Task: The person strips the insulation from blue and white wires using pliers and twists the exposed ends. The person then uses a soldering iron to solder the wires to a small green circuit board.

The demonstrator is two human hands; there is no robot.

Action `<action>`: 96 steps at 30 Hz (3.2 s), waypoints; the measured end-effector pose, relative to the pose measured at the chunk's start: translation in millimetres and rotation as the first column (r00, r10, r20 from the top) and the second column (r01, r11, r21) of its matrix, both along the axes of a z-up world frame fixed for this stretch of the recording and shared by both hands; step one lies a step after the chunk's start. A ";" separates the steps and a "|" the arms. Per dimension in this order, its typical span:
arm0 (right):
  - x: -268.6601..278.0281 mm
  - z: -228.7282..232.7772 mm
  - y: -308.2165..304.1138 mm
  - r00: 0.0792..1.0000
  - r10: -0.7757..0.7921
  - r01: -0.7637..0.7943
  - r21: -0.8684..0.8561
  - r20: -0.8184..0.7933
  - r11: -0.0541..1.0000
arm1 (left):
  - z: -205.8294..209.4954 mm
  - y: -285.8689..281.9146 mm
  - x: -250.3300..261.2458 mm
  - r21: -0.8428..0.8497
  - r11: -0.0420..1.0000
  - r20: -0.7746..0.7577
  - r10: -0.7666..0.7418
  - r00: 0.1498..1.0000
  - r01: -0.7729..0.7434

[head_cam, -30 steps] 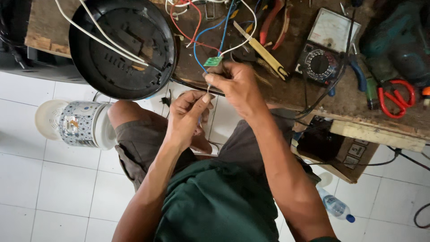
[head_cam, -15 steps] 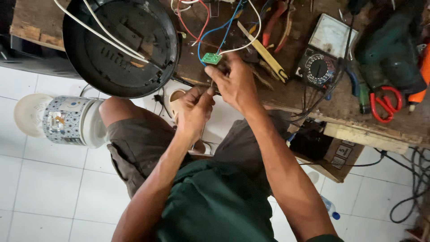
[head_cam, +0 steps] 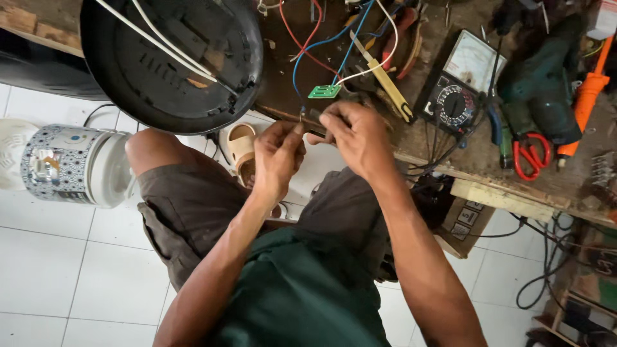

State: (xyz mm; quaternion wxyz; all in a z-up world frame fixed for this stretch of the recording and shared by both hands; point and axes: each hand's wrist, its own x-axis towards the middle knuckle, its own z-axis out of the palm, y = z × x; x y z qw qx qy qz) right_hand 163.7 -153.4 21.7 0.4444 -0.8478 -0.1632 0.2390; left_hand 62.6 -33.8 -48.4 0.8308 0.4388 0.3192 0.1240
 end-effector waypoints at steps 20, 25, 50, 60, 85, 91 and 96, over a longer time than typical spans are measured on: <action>18.0 -8.7 13.4 0.992 0.065 -0.019 -0.385 0.106 0.923 | -29.4 3.9 1.1 -0.208 0.978 -0.019 -0.036 0.999 0.031; 17.9 2.4 10.7 0.956 0.169 -0.066 -0.383 0.241 0.921 | -32.9 11.3 -3.4 -0.021 0.999 -0.022 -0.038 0.999 0.038; 14.7 -7.3 31.3 0.991 0.042 -0.085 -0.367 -0.123 0.926 | -5.8 33.5 -6.8 0.239 0.958 -0.112 -0.135 0.984 0.159; 27.0 23.9 2.7 0.945 0.155 0.045 -0.585 0.287 0.810 | -15.7 33.9 -17.7 0.220 0.960 0.035 -0.186 0.982 0.174; 35.5 32.9 -55.8 0.873 0.000 0.188 -0.337 0.488 0.922 | 56.7 52.9 -21.0 0.422 0.882 -0.063 -0.205 0.977 0.212; 95.4 4.9 -105.7 0.624 0.111 0.236 -0.322 0.774 0.917 | 59.9 52.9 -20.6 0.471 0.844 -0.128 -0.222 0.967 0.256; 60.7 30.8 -63.8 0.712 0.117 0.169 -0.331 0.692 0.928 | 60.8 50.8 -23.7 0.438 0.860 -0.168 -0.209 0.963 0.263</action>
